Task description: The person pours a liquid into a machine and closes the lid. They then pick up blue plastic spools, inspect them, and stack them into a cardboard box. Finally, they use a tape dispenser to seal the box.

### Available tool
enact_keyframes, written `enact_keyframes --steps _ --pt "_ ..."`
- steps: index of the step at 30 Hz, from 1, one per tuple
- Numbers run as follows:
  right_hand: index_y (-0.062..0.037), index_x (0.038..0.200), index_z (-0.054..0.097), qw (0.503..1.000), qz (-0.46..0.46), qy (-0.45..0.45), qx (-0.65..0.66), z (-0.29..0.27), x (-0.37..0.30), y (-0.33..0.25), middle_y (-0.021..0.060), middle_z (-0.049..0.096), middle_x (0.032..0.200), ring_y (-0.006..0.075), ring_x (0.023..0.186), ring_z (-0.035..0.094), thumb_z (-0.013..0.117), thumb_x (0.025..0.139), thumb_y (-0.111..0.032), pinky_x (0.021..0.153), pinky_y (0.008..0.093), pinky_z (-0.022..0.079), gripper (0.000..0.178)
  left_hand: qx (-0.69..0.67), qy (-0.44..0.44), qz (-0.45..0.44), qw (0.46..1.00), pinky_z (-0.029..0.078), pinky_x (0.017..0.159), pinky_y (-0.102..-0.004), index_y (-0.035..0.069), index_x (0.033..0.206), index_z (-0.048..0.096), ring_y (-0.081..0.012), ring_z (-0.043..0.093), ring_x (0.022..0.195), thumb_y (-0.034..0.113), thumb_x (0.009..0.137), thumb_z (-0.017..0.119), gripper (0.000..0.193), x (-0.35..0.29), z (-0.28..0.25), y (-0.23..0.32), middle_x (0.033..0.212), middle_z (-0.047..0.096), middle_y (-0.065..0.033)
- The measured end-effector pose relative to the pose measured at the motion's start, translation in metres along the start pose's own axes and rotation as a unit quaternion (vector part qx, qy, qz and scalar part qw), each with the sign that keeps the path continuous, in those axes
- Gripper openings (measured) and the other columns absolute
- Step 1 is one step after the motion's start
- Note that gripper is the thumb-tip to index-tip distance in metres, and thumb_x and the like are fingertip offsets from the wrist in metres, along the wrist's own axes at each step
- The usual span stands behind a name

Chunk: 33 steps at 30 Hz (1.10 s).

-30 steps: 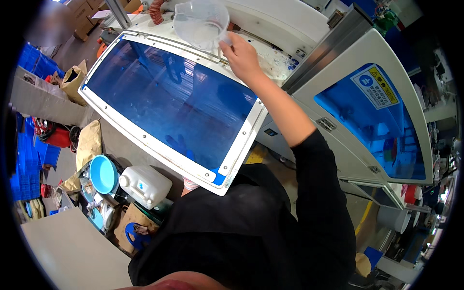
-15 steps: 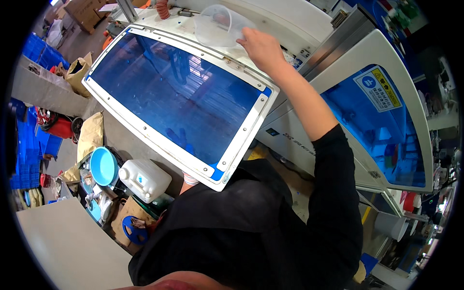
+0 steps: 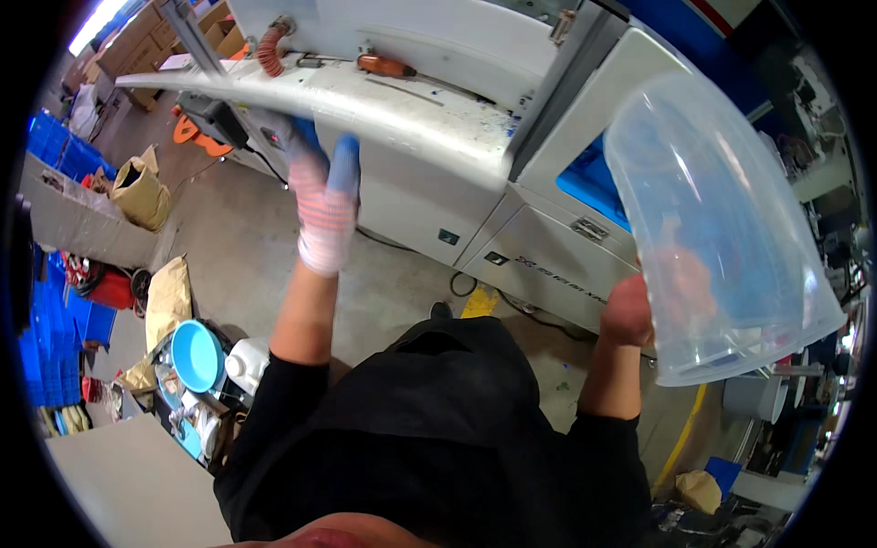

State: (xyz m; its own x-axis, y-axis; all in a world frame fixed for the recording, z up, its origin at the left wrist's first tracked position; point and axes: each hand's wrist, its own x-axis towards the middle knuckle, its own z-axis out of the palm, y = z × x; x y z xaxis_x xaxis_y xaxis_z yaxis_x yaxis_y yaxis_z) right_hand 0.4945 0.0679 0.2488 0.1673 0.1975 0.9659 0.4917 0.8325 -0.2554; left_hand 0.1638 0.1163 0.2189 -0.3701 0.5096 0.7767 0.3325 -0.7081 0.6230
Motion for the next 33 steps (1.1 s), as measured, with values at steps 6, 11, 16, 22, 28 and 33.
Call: enact_keyframes --steps 6,11,16,22,28,33 --pt "-0.0011 0.113 0.052 0.991 0.127 0.025 0.028 -0.043 -0.046 -0.014 0.0138 0.059 0.102 0.0205 0.078 0.057 0.038 0.103 -0.036 0.063 0.0317 0.047 0.039 0.293 -0.130 0.108 0.941 0.020 0.116 -0.0449 0.003 0.150 0.023 -0.0442 0.023 0.141 0.017 0.082 0.061 0.079 0.092 0.053 -0.042 0.153 0.023 -0.0276" --pt "-0.0017 0.113 0.051 0.968 0.245 -0.055 0.013 -0.059 -0.116 -0.018 0.0123 0.058 0.105 0.0208 0.080 0.060 0.050 0.098 -0.032 0.060 0.0318 0.050 0.034 0.365 -0.119 0.113 0.916 0.021 0.113 -0.0532 0.007 0.151 0.021 -0.0433 0.025 0.140 0.023 0.075 0.064 0.089 0.083 0.071 -0.085 0.154 0.022 -0.0243" --pt "0.0031 0.108 0.056 0.801 0.554 -0.224 0.037 -0.033 -0.159 -0.032 0.0090 0.065 0.091 0.0122 0.074 0.060 0.051 0.099 -0.016 0.068 0.0263 0.050 0.022 0.224 -0.095 0.115 0.963 0.028 0.113 -0.0439 0.003 0.146 0.033 -0.0427 0.030 0.138 0.009 0.082 0.060 0.070 0.082 0.059 -0.066 0.149 0.032 -0.0247" --pt "-0.0038 0.092 0.055 0.715 0.406 -0.543 -0.168 -0.030 -0.195 -0.029 0.0168 0.060 0.082 0.0382 0.072 0.059 0.060 0.092 -0.027 0.063 0.0440 0.046 0.024 0.097 0.085 -0.164 0.978 0.041 0.102 -0.0373 -0.002 0.132 0.050 -0.0283 0.054 0.119 0.004 0.086 0.053 0.046 -0.062 0.010 -0.168 0.132 0.055 -0.0206" --pt "-0.0043 0.095 0.055 0.657 0.434 -0.579 -0.211 -0.053 -0.207 -0.016 0.0178 0.061 0.083 0.0399 0.074 0.060 0.059 0.092 -0.028 0.063 0.0460 0.046 0.024 0.133 -0.311 -0.623 0.705 0.047 0.090 -0.0358 0.010 0.125 0.060 -0.0308 0.063 0.103 0.030 0.088 0.057 0.042 -0.306 0.055 -0.267 0.110 0.067 -0.0186" --pt "-0.0053 0.093 0.056 0.565 0.523 -0.562 -0.302 -0.085 -0.206 -0.021 0.0199 0.061 0.076 0.0406 0.072 0.061 0.061 0.092 -0.027 0.062 0.0466 0.046 0.022 0.280 -0.703 -0.283 0.590 0.050 0.094 -0.0348 0.014 0.117 0.066 -0.0269 0.061 0.111 0.019 0.083 0.060 0.034 -0.402 0.113 -0.344 0.121 0.063 -0.0141"
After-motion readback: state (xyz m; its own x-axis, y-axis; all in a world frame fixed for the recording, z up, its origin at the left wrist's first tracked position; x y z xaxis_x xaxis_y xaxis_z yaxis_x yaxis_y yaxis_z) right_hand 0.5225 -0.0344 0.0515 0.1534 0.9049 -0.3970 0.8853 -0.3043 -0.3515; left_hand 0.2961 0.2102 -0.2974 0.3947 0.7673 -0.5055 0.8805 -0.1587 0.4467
